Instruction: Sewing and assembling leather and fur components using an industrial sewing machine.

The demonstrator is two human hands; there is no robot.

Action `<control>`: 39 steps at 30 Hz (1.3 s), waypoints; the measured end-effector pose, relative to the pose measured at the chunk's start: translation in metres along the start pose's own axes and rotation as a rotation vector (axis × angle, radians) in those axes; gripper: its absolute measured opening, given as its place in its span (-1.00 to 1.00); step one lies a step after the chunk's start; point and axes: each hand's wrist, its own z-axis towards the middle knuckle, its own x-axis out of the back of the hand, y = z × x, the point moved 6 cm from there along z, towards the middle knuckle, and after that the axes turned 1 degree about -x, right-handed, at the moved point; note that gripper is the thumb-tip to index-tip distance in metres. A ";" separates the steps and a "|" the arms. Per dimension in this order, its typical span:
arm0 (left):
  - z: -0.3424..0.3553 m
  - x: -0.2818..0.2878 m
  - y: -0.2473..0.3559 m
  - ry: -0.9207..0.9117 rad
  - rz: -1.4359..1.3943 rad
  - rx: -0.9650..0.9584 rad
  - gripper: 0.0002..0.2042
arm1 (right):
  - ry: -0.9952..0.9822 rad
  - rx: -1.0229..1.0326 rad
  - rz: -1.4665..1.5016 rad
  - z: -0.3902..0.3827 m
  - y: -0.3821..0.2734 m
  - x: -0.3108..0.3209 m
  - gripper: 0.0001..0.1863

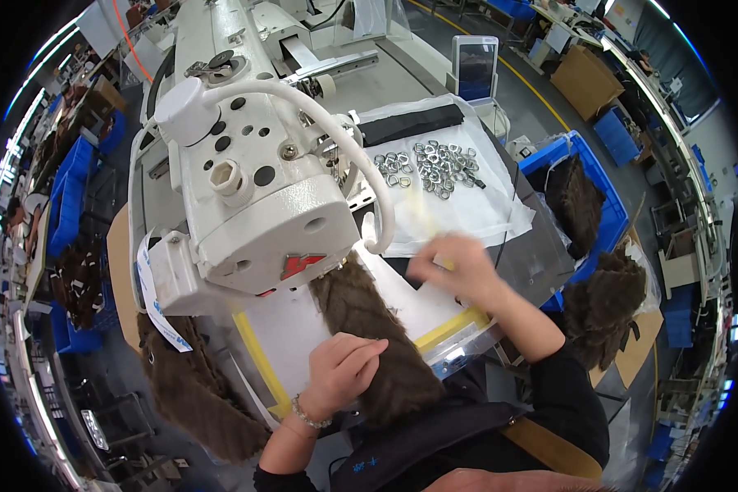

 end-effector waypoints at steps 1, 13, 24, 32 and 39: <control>0.001 0.002 0.000 0.025 0.007 0.014 -0.72 | 0.153 -0.104 -0.075 0.011 0.031 0.018 -0.84; -0.002 0.002 -0.008 0.062 0.048 0.017 -0.75 | 0.133 -0.209 -0.594 0.030 0.100 0.033 -0.88; -0.006 0.024 0.000 0.205 0.036 -0.100 -0.74 | -0.055 -0.444 0.624 -0.032 -0.033 -0.057 -0.86; -0.003 0.019 0.000 0.143 0.153 -0.152 -0.73 | -0.109 -0.492 0.835 -0.040 -0.041 -0.076 -0.78; -0.003 0.019 0.008 0.131 0.292 -0.247 -0.81 | -0.092 -0.259 0.608 -0.034 -0.051 -0.067 -0.78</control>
